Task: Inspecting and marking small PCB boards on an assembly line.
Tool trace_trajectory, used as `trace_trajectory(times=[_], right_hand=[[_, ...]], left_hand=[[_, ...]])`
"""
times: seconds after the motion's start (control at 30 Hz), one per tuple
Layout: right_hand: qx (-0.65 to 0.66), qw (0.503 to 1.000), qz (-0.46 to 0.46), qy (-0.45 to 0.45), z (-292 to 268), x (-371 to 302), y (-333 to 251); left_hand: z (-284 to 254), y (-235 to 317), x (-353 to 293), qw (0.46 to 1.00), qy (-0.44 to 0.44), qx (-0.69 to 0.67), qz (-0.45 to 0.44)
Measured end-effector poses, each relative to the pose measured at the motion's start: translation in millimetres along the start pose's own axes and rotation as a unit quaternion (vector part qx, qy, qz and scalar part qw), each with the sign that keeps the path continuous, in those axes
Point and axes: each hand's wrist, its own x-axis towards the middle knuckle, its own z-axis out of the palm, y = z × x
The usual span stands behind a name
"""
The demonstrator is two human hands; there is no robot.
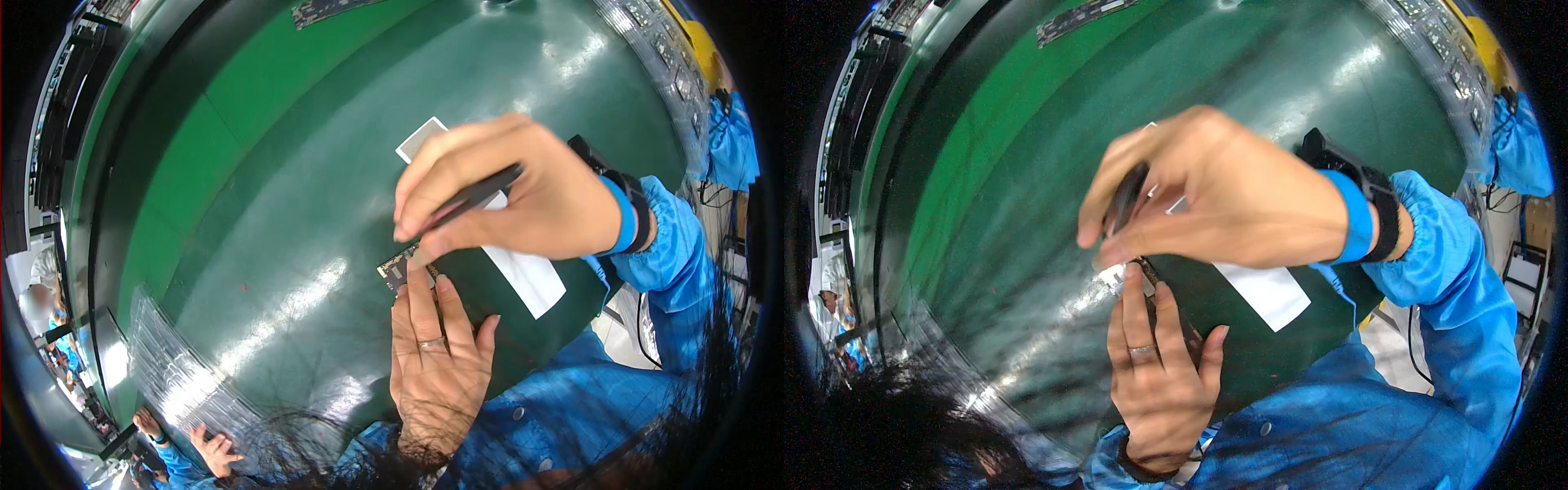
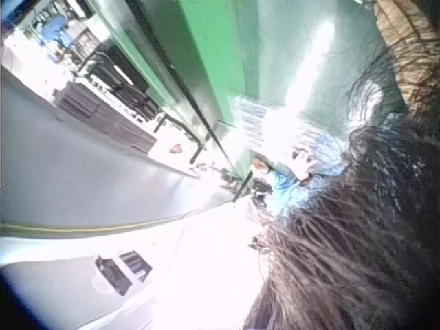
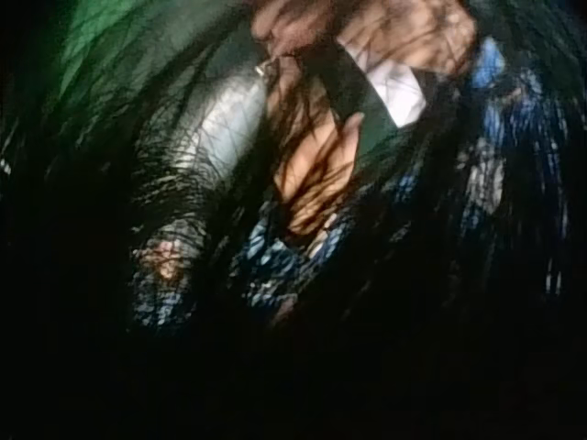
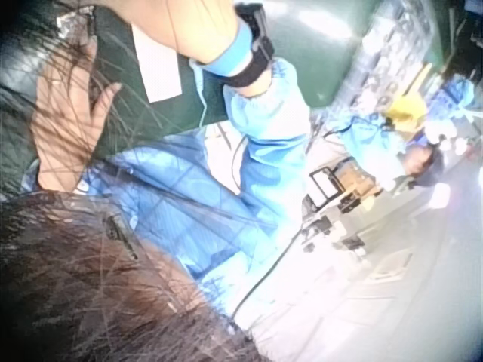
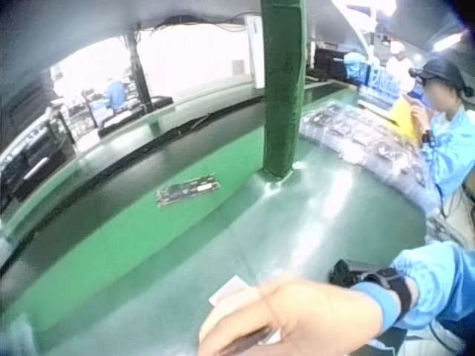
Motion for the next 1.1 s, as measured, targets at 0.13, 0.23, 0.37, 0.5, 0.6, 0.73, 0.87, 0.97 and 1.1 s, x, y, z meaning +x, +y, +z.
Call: trace_trajectory(times=[0.13, 0.23, 0.37, 0.5, 0.6, 0.73, 0.87, 0.97, 1.1], right_hand=[[-0.001, 0.998, 0.037, 0.053, -22, -15, -12], [-0.011, 0.994, 0.104, 0.033, -33, -28, -10], [-0.04, 0.989, 0.141, -0.013, -29, -19, 2], [-0.029, 0.993, 0.117, -0.003, -25, -15, 12], [-0.058, 0.991, 0.115, -0.026, -25, -9, 10], [-0.059, 0.993, 0.098, -0.042, -30, -10, 9], [-0.064, 0.993, 0.087, -0.039, -29, -11, 13], [-0.075, 0.993, 0.078, -0.05, -32, -12, 15], [-0.086, 0.991, 0.083, -0.068, -36, -10, 11]], left_hand=[[-5, -4, 5, 0.998, -0.031, -0.028, -0.044], [-19, 7, 12, 0.998, -0.051, 0.018, -0.041], [-10, 18, 13, 0.998, -0.052, -0.022, 0.025], [8, 16, 11, 0.998, -0.053, -0.002, 0.029], [7, 15, 11, 0.997, -0.066, 0.022, 0.032], [15, 24, 6, 0.998, -0.061, -0.017, 0.017], [21, 22, 3, 0.996, -0.063, 0.044, 0.049], [23, 27, 4, 0.996, -0.056, 0.048, 0.048], [27, 30, 4, 0.997, -0.036, 0.045, 0.055]])
